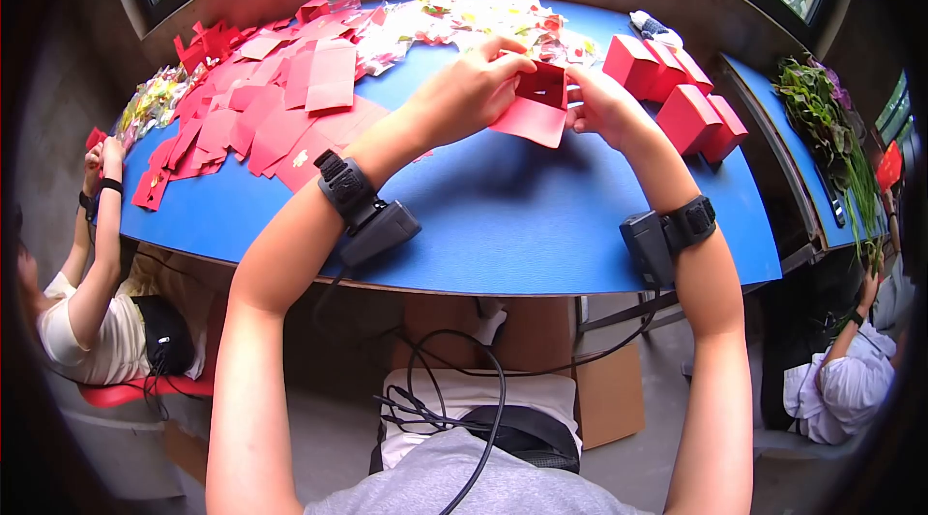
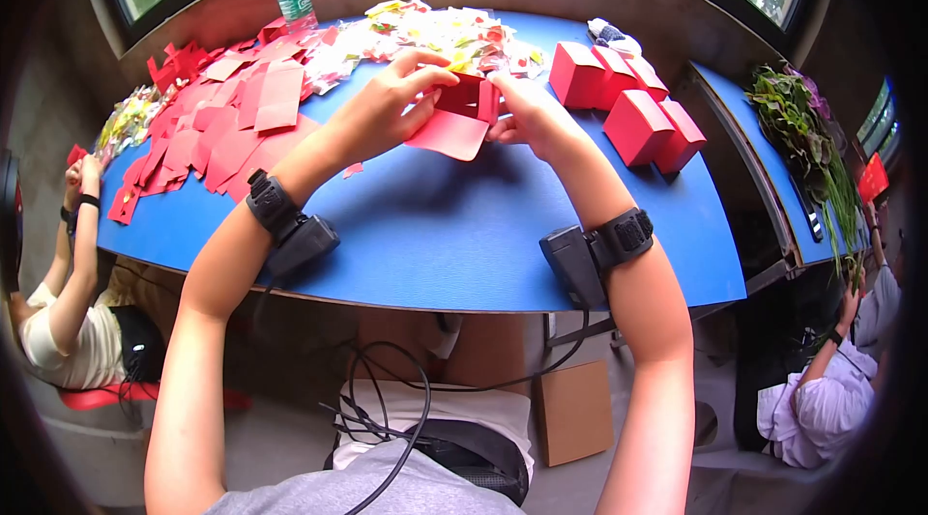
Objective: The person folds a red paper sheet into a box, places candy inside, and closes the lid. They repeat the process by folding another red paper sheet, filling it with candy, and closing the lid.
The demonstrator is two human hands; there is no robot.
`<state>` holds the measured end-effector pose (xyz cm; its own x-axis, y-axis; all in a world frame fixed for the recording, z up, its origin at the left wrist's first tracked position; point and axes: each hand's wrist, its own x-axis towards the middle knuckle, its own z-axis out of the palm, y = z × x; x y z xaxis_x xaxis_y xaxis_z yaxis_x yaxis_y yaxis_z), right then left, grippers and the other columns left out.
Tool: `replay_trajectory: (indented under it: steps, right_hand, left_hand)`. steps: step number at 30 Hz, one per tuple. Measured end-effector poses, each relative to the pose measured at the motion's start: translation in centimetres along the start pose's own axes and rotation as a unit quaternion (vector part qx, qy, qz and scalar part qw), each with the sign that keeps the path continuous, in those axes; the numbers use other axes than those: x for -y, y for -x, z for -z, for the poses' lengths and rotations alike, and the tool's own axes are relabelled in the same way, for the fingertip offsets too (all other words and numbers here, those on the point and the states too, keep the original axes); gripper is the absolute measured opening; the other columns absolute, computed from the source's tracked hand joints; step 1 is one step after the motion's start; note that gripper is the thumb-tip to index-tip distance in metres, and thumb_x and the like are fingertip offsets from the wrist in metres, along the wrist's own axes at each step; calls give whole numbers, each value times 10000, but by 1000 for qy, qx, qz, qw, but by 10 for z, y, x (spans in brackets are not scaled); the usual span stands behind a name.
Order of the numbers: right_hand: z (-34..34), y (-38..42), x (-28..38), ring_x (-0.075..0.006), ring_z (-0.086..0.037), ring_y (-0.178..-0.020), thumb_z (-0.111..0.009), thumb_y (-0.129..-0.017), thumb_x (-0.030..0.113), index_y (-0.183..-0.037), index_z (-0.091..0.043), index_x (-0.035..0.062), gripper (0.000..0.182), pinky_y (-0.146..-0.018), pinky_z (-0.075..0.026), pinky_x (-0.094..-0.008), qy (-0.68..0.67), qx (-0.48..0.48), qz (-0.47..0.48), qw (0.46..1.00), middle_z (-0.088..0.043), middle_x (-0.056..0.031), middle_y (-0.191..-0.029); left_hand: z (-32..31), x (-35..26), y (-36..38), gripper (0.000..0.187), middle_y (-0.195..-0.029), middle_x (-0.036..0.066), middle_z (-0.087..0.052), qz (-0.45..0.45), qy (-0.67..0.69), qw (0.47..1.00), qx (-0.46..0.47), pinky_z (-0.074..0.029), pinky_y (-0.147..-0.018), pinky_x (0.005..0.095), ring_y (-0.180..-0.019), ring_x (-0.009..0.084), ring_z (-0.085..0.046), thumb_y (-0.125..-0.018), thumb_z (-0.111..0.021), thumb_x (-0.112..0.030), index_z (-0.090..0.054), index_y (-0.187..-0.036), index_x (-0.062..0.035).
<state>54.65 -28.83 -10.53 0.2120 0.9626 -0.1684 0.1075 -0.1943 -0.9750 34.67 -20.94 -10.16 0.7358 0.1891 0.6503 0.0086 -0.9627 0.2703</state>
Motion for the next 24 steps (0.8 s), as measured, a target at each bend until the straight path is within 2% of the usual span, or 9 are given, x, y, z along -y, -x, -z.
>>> replay_trajectory:
  steps: [1,4,8,12,17,19,22,23,24]
  right_hand:
    - [-1,0,0,-140,-597,-532,-395,-918,415,-1047,-545,15,446,-481,-493,-236,38,-23,21,999,-621,-109,-814]
    - [-4,3,10,-129,-590,-550,-377,-912,450,-1053,-552,32,474,-469,-471,-238,184,-71,68,978,-610,-94,-777]
    - [-15,15,21,-106,-580,-582,-392,-897,493,-1084,-547,35,518,-475,-455,-232,161,-53,179,969,-597,-82,-746]
    - [-19,17,20,-85,-585,-650,-504,-879,321,-1141,-534,50,378,-509,-480,-220,128,-65,231,962,-600,-70,-832]
    - [-16,14,19,-87,-590,-675,-461,-865,159,-1190,-525,60,346,-588,-530,-241,25,-21,227,973,-603,-57,-879]
    - [-15,14,15,-89,-602,-702,-445,-874,123,-1191,-553,68,339,-608,-535,-240,10,18,231,973,-618,-54,-913]
    - [-7,4,10,-83,-604,-726,-465,-900,162,-1130,-601,67,284,-618,-524,-241,111,30,205,972,-627,-55,-952]
    - [-5,2,8,-109,-601,-829,-472,-926,211,-1111,-615,39,289,-729,-504,-265,159,14,204,966,-632,-57,-995]
    - [-5,0,5,-109,-601,-829,-472,-926,211,-1111,-615,39,289,-729,-504,-265,160,14,206,965,-632,-57,-995]
  left_hand:
    - [-1,2,1,304,-1115,159,-510,-30,-39,999,-1,-480,-851,357,-995,314,-559,-764,-559,31,-571,-1066,-2]
    - [-3,5,2,335,-1119,165,-506,-27,-37,999,6,-475,-852,354,-971,313,-561,-756,-526,47,-553,-1088,8]
    - [0,3,3,351,-1119,172,-506,-6,-58,998,4,-463,-865,357,-970,312,-561,-759,-494,36,-534,-1108,17]
    - [3,2,0,339,-1136,171,-506,42,-7,999,31,-446,-881,358,-980,309,-560,-785,-469,-4,-521,-1119,15]
    - [4,8,-1,340,-1190,165,-496,154,105,981,50,-402,-947,357,-1098,299,-509,-817,-436,-23,-517,-1146,2]
    - [-1,26,1,346,-1259,175,-467,50,74,996,9,-324,-1024,374,-1206,302,-424,-884,-417,-79,-495,-1215,-17]
    - [-1,38,5,367,-1303,184,-439,-5,-12,1000,20,-261,-1066,393,-1249,313,-371,-940,-398,-162,-453,-1279,-31]
    - [0,40,5,407,-1336,186,-422,9,28,998,49,-289,-1053,364,-1257,303,-374,-965,-365,-237,-432,-1292,-4]
    - [0,37,5,407,-1336,186,-422,8,27,998,47,-289,-1053,364,-1257,303,-374,-965,-365,-237,-432,-1292,-4]
